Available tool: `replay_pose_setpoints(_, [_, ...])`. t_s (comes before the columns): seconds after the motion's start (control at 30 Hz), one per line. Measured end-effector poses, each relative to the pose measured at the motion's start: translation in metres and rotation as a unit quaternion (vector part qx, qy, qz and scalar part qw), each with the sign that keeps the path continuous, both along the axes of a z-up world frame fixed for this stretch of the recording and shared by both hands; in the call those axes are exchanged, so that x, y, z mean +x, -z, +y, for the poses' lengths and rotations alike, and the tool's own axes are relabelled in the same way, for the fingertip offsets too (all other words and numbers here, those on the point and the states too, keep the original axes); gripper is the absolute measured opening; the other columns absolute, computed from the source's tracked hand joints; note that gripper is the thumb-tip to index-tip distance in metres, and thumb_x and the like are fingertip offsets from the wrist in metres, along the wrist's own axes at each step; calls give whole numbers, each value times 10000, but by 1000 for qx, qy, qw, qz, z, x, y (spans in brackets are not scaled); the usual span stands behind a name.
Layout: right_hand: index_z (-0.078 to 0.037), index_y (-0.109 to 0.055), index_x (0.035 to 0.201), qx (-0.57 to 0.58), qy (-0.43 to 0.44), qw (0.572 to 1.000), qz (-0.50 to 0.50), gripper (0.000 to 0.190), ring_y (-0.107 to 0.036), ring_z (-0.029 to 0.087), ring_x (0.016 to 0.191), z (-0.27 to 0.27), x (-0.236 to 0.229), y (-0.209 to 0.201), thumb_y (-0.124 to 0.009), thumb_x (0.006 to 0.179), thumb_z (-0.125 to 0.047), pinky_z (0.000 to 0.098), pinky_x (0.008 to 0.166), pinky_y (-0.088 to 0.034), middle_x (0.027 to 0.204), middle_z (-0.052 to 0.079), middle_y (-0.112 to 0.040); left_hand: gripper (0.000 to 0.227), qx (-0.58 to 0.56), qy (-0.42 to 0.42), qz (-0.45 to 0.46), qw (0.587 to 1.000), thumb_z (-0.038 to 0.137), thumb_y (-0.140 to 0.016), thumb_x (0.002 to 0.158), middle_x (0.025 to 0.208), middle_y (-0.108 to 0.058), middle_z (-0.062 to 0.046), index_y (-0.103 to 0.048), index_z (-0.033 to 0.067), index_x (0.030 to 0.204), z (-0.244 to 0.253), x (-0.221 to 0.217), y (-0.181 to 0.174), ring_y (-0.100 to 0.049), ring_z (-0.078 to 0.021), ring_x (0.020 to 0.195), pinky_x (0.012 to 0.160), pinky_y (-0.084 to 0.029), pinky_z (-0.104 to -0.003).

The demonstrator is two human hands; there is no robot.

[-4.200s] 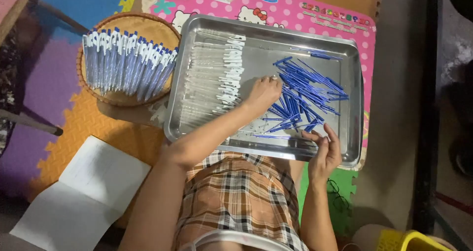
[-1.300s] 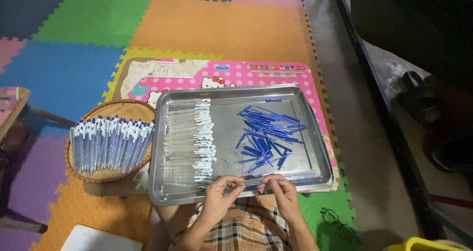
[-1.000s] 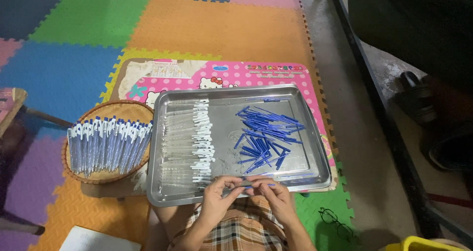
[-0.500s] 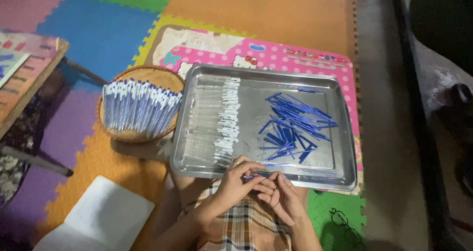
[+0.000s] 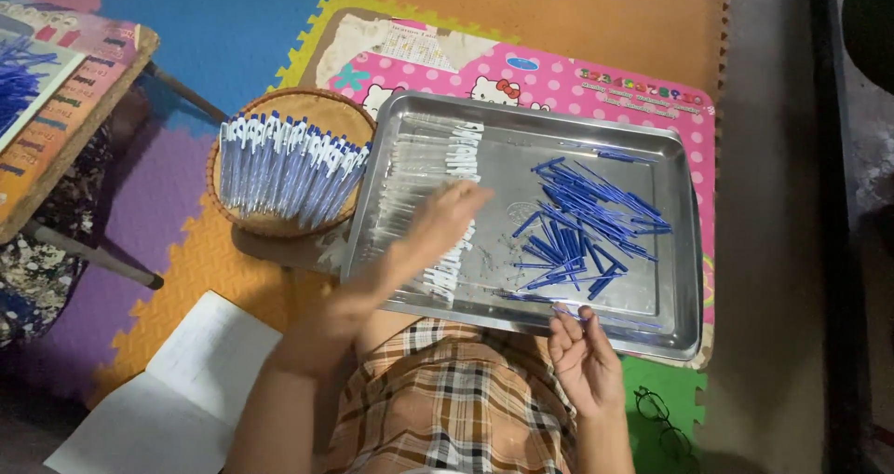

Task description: Manually assembling ballpoint pens by inserting ink refills into clear plastic barrels.

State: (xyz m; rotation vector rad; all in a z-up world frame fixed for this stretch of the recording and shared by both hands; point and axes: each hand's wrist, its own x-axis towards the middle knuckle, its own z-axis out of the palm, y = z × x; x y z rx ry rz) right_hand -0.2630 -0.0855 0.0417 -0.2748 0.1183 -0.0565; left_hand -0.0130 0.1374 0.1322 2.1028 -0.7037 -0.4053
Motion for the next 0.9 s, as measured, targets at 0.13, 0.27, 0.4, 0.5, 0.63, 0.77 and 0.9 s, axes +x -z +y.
replay_pose_setpoints(0.13, [-64, -630, 1225, -17, 16, 999, 27, 194, -716, 390, 1178, -4, -5, 11, -483, 1149, -165, 446, 1002, -610, 1269, 295, -716, 453, 185, 45, -405, 894, -229, -675, 756, 1128, -691, -190, -694, 4, 1145, -26, 64, 88, -685, -346, 949, 685, -589, -414])
replay_pose_setpoints(0.27, [-51, -636, 1220, -34, 10, 999, 21, 195, -726, 396, 1151, -1, -3, 6, -491, 1144, -157, 454, 971, -631, 1304, 308, -693, 261, 326, 46, -484, 811, 22, -872, 645, 876, -699, -14, -773, 188, 821, -55, 86, 118, -680, -243, 840, 609, -536, -360])
replay_pose_setpoints(0.4, [-47, -624, 1221, -57, 7, 998, 19, 214, -727, 403, 1144, -6, -5, 11, -465, 1155, -174, 459, 961, -634, 1307, 323, -687, 211, 380, 48, -440, 812, 17, -843, 736, 921, -705, -22, -799, 182, 861, -64, 98, 126, -697, -243, 835, 604, -564, -341])
replay_pose_setpoints(0.5, [-37, -628, 1230, -55, 8, 998, 10, 225, -726, 412, 1142, -5, -5, 7, -457, 1157, -163, 463, 965, -636, 1308, 334, -681, 355, 420, 74, -397, 813, 106, -912, 786, 925, -696, -1, -717, 158, 1077, -45, 91, 78, -660, -118, 751, 559, -543, -254])
replay_pose_setpoints(0.63, [-45, -627, 1214, -56, 13, 998, 29, 218, -733, 413, 1126, -3, -3, 8, -464, 1155, -177, 459, 943, -644, 1297, 339, -684, 626, 404, 67, -381, 829, -129, -777, 835, 921, -673, -46, -613, 130, 1381, -13, 97, 73, -590, -102, 643, 452, -501, -229])
replay_pose_setpoints(0.77, [-41, -633, 1212, -71, 17, 997, 28, 231, -734, 422, 1121, 1, 0, 1, -457, 1160, -180, 471, 951, -638, 1248, 334, -710, 374, 372, 67, -334, 863, -131, -762, 858, 1040, -724, -75, -740, 112, 1141, 4, 100, 73, -715, -181, 810, 675, -644, -318])
replay_pose_setpoints(0.9, [5, -687, 1135, -132, 60, 989, -21, 191, -760, 389, 1027, 8, 10, -47, -580, 1138, -154, 427, 909, -658, 1070, 294, -756, 495, 139, 82, -282, 946, -122, -542, 994, 980, -668, -103, -682, 149, 1384, 14, 43, -7, -568, -157, 645, 460, -486, -250])
